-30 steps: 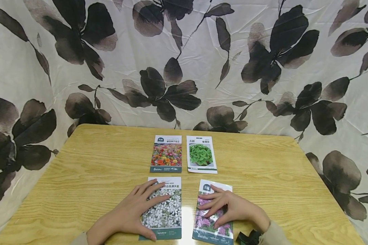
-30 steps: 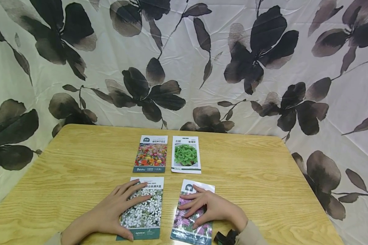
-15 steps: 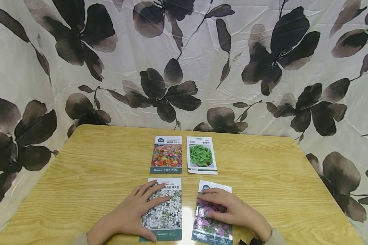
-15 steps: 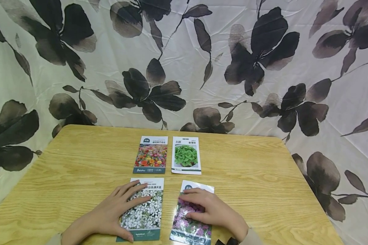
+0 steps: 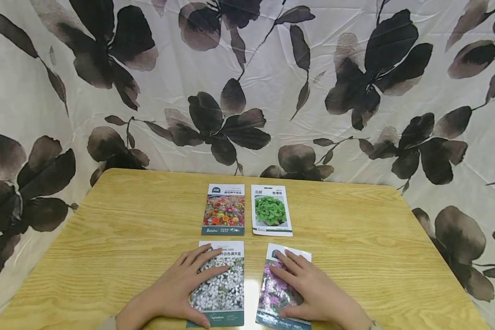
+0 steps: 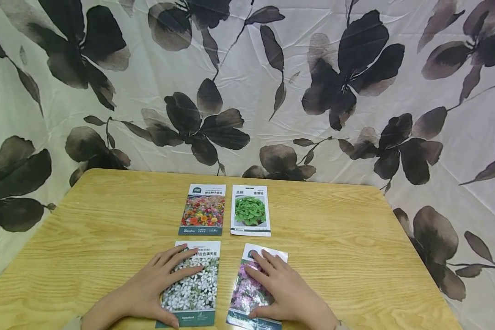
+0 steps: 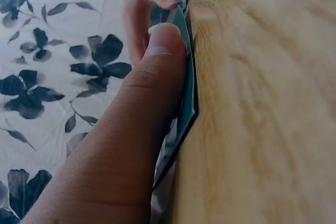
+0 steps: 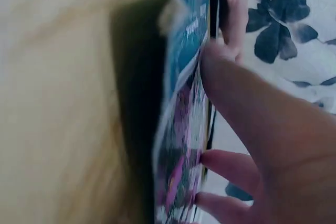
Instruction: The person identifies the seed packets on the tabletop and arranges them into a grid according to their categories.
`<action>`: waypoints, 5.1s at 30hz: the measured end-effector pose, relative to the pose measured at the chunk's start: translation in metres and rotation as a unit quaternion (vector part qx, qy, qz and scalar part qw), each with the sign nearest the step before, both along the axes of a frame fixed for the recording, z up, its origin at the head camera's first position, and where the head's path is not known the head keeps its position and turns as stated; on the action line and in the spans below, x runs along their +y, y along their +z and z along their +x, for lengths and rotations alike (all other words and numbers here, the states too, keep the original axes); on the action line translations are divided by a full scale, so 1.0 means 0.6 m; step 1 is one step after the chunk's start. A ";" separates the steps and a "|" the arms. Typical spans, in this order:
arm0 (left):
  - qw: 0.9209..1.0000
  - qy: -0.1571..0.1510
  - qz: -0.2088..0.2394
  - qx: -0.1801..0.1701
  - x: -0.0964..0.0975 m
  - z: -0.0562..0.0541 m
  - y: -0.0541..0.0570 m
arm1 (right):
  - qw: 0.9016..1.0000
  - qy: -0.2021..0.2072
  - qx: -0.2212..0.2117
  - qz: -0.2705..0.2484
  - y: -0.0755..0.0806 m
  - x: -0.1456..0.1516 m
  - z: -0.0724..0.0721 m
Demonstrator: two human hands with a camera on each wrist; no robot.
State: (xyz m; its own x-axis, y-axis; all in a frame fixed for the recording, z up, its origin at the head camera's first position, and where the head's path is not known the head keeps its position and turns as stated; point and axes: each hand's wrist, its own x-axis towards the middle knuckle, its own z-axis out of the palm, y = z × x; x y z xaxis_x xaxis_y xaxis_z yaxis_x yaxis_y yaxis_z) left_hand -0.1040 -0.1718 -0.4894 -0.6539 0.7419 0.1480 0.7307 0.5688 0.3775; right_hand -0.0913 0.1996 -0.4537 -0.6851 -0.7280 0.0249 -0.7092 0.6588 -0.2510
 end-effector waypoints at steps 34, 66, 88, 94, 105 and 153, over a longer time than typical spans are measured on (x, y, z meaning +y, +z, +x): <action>0.998 -0.012 0.016 0.052 -0.004 0.001 -0.006 | 0.988 0.117 0.033 -0.095 -0.055 0.004 -0.035; 0.999 -0.007 0.003 0.048 0.000 -0.001 -0.003 | 0.986 0.112 0.057 -0.105 -0.059 -0.002 -0.039; 1.000 -0.005 0.005 0.031 0.001 -0.002 0.001 | 0.984 0.117 0.069 -0.113 -0.059 -0.002 -0.038; 1.000 -0.007 0.002 0.020 0.004 -0.004 -0.001 | 0.984 0.116 0.072 -0.115 -0.063 0.001 -0.036; 1.000 -0.001 -0.004 0.003 -0.002 0.006 0.003 | 0.984 0.120 0.078 -0.110 -0.064 -0.001 -0.032; 0.999 0.025 0.043 -0.002 -0.015 -0.011 0.020 | 0.946 0.046 0.163 -0.276 -0.010 0.021 -0.063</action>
State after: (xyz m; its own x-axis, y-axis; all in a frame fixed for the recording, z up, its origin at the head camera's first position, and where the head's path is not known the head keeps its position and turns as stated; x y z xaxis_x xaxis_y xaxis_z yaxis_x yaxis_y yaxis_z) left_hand -0.1108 -0.1810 -0.4772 -0.6906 0.6927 0.2079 0.7007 0.5698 0.4293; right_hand -0.1292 0.2124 -0.4595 -0.5100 -0.5987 0.6176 -0.8560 0.4237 -0.2962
